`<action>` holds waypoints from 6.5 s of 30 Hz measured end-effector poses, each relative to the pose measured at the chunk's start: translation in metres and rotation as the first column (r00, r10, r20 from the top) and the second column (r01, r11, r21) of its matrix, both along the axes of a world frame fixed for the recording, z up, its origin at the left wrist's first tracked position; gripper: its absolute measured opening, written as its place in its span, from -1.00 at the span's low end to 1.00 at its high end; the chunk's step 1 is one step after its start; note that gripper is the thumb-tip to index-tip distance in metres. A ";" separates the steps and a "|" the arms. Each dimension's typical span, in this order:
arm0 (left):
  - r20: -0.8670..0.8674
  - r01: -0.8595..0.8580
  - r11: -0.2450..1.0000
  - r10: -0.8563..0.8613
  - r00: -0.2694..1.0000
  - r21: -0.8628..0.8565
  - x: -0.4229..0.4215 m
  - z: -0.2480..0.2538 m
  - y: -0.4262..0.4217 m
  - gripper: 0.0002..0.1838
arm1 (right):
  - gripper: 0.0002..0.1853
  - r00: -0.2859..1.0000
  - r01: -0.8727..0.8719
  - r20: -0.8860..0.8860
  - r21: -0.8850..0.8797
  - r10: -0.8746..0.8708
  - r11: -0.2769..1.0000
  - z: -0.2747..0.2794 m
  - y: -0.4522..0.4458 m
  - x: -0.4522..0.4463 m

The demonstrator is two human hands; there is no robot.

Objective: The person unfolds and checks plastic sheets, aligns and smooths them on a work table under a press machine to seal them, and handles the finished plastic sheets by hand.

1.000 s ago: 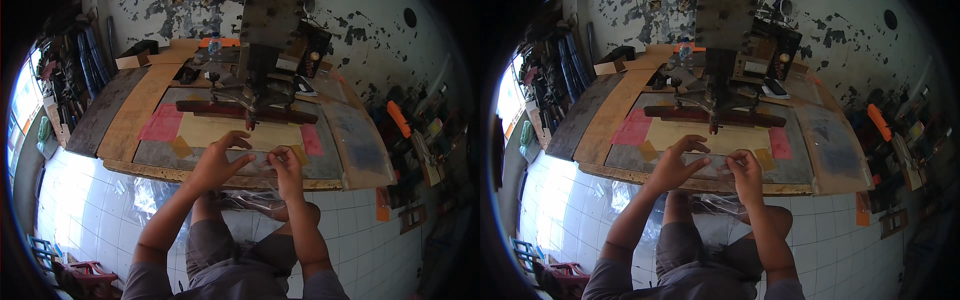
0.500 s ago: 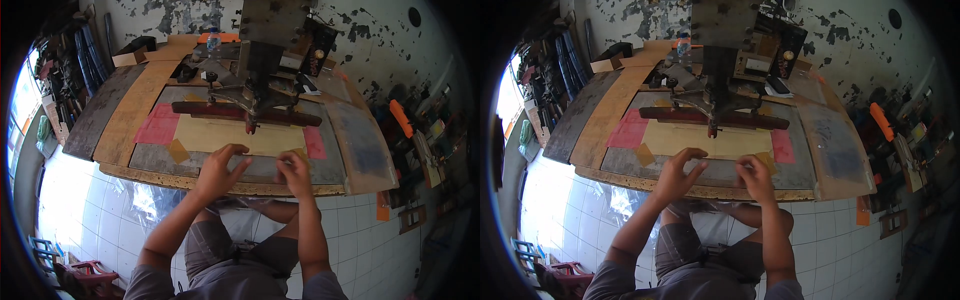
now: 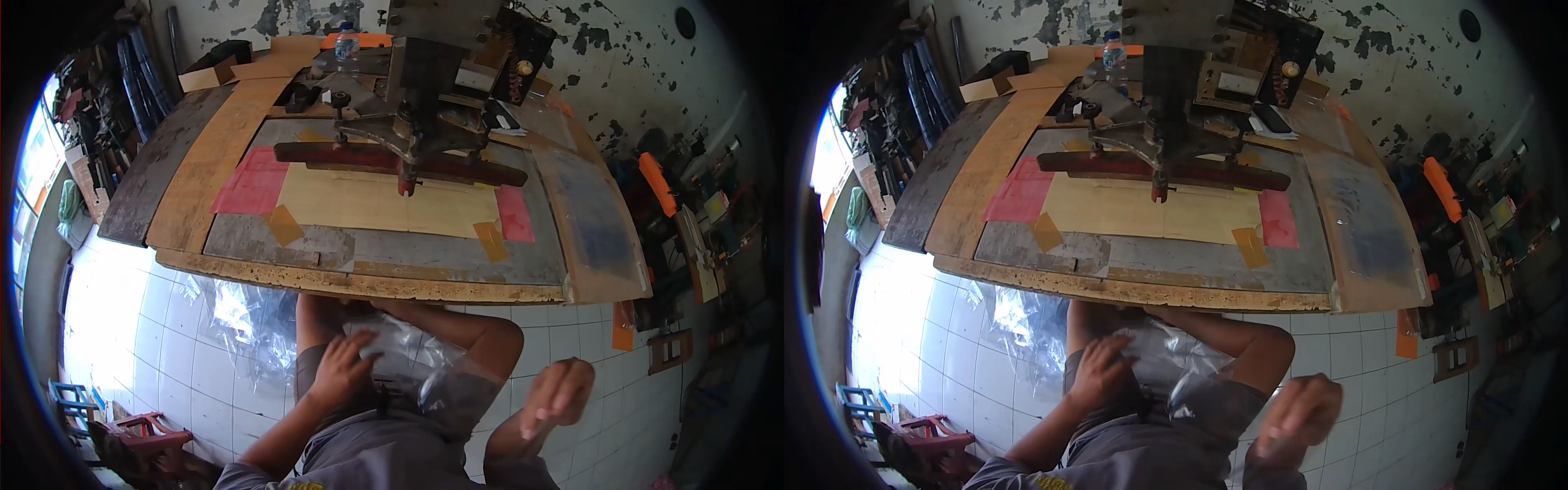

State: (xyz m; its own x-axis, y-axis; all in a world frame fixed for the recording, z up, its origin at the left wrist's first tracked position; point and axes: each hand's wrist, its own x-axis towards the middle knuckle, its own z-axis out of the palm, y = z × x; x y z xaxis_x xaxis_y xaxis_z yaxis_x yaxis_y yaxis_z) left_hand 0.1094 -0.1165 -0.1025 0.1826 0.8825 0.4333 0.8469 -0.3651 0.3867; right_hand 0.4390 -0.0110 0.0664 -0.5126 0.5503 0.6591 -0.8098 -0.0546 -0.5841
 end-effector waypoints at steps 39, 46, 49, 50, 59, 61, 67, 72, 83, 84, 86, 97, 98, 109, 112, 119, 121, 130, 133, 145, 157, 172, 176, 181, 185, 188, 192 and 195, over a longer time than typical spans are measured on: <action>0.637 -0.155 0.987 0.097 0.765 0.035 -0.045 0.133 0.130 -0.64 | -0.85 0.623 0.546 0.665 0.007 -0.412 0.838 -0.081 0.129 -0.169; 0.774 0.126 0.973 0.072 0.629 -0.193 -0.044 0.094 0.161 -0.70 | -0.85 0.601 0.579 0.597 0.133 -0.532 0.804 -0.088 0.128 -0.167; 0.842 0.143 0.976 0.062 0.537 -0.164 -0.044 0.083 0.161 -0.75 | -0.85 0.589 0.606 0.606 0.106 -0.534 0.789 -0.084 0.126 -0.164; 0.851 0.126 0.981 0.060 0.522 -0.146 -0.044 0.081 0.159 -0.77 | -0.85 0.602 0.609 0.612 0.064 -0.513 0.790 -0.082 0.125 -0.164; 0.908 0.196 0.973 0.029 0.418 -0.122 -0.044 0.089 0.160 -0.80 | -0.86 0.607 0.597 0.606 0.079 -0.515 0.798 -0.083 0.124 -0.160; 0.910 0.199 0.974 0.019 0.413 -0.111 -0.045 0.088 0.159 -0.81 | -0.86 0.617 0.588 0.591 0.094 -0.520 0.804 -0.084 0.125 -0.159; 0.906 0.179 0.974 0.053 0.419 -0.139 -0.051 0.089 0.156 -0.82 | -0.82 0.666 0.554 0.548 0.092 -0.506 0.828 -0.090 0.125 -0.156; 0.862 0.095 0.979 0.112 0.495 -0.182 -0.046 0.093 0.153 -0.76 | -0.81 0.624 0.560 0.540 0.196 -0.565 0.805 -0.091 0.126 -0.156; 0.849 0.062 0.978 0.141 0.510 -0.200 -0.042 0.094 0.155 -0.67 | -0.74 0.520 0.482 0.680 0.267 -0.517 0.835 -0.082 0.120 -0.161; 0.842 0.068 0.978 0.133 0.523 -0.196 -0.042 0.093 0.155 -0.68 | -0.73 0.555 0.489 0.661 0.232 -0.505 0.841 -0.085 0.121 -0.161; 0.826 0.080 0.978 0.116 0.552 -0.191 -0.042 0.092 0.155 -0.69 | -0.73 0.621 0.500 0.619 0.158 -0.480 0.851 -0.091 0.122 -0.161; 0.586 0.016 0.988 0.077 0.807 -0.152 -0.038 0.101 0.150 -0.79 | -0.76 0.550 0.442 0.643 0.316 -0.532 0.839 -0.080 0.117 -0.161; 0.582 0.022 0.988 0.071 0.810 -0.151 -0.038 0.102 0.150 -0.78 | -0.75 0.543 0.432 0.647 0.331 -0.535 0.839 -0.079 0.117 -0.162; 0.620 -0.007 0.976 0.144 0.771 -0.218 -0.040 0.097 0.149 -0.81 | -0.82 0.568 0.475 0.644 0.253 -0.513 0.843 -0.089 0.120 -0.160; 0.641 -0.042 0.976 0.172 0.748 -0.213 -0.039 0.096 0.149 -0.81 | -0.84 0.555 0.499 0.664 0.216 -0.501 0.839 -0.088 0.120 -0.160; 0.718 0.000 0.971 0.176 0.673 -0.238 -0.037 0.103 0.149 -0.82 | -0.88 0.520 0.496 0.607 0.358 -0.601 0.791 -0.087 0.123 -0.161; 0.693 -0.005 0.964 0.195 0.694 -0.267 -0.039 0.104 0.149 -0.79 | -0.88 0.503 0.497 0.614 0.371 -0.609 0.785 -0.086 0.122 -0.161; 0.636 -0.019 0.984 0.131 0.760 -0.180 -0.035 0.103 0.151 -0.74 | -0.82 0.479 0.451 0.609 0.447 -0.632 0.773 -0.076 0.120 -0.163; 0.612 -0.020 0.971 0.165 0.773 -0.237 -0.036 0.104 0.150 -0.75 | -0.77 0.510 0.456 0.649 0.352 -0.564 0.817 -0.081 0.119 -0.163; 0.723 0.006 0.975 0.160 0.672 -0.221 -0.038 0.096 0.151 -0.77 | -0.68 0.622 0.547 0.590 0.143 -0.515 0.825 -0.087 0.122 -0.163; 0.758 -0.027 0.973 0.198 0.621 -0.231 -0.038 0.096 0.154 -0.79 | -0.67 0.649 0.609 0.553 0.035 -0.523 0.792 -0.091 0.128 -0.162; 0.733 -0.009 0.977 0.166 0.660 -0.214 -0.039 0.100 0.151 -0.75 | -0.63 0.524 0.514 0.660 0.259 -0.539 0.817 -0.075 0.119 -0.167; 0.649 -0.013 0.975 0.159 0.744 -0.223 -0.036 0.101 0.151 -0.78 | -0.60 0.556 0.493 0.636 0.266 -0.535 0.828 -0.087 0.121 -0.162; 0.566 0.016 0.985 0.084 0.820 -0.169 -0.035 0.103 0.151 -0.77 | -0.67 0.506 0.450 0.675 0.325 -0.537 0.832 -0.078 0.117 -0.163; 0.557 -0.018 0.972 0.149 0.817 -0.235 -0.036 0.103 0.151 -0.80 | -0.70 0.493 0.451 0.648 0.381 -0.581 0.807 -0.078 0.113 -0.165; 0.600 -0.038 0.963 0.198 0.775 -0.269 -0.036 0.105 0.149 -0.81 | -0.71 0.491 0.493 0.640 0.355 -0.591 0.794 -0.081 0.114 -0.165; 0.676 -0.047 0.973 0.192 0.711 -0.227 -0.037 0.105 0.149 -0.80 | -0.74 0.567 0.541 0.609 0.232 -0.554 0.808 -0.086 0.118 -0.164; 0.694 -0.074 0.975 0.203 0.690 -0.212 -0.039 0.104 0.150 -0.80 | -0.76 0.617 0.559 0.575 0.159 -0.537 0.814 -0.088 0.119 -0.164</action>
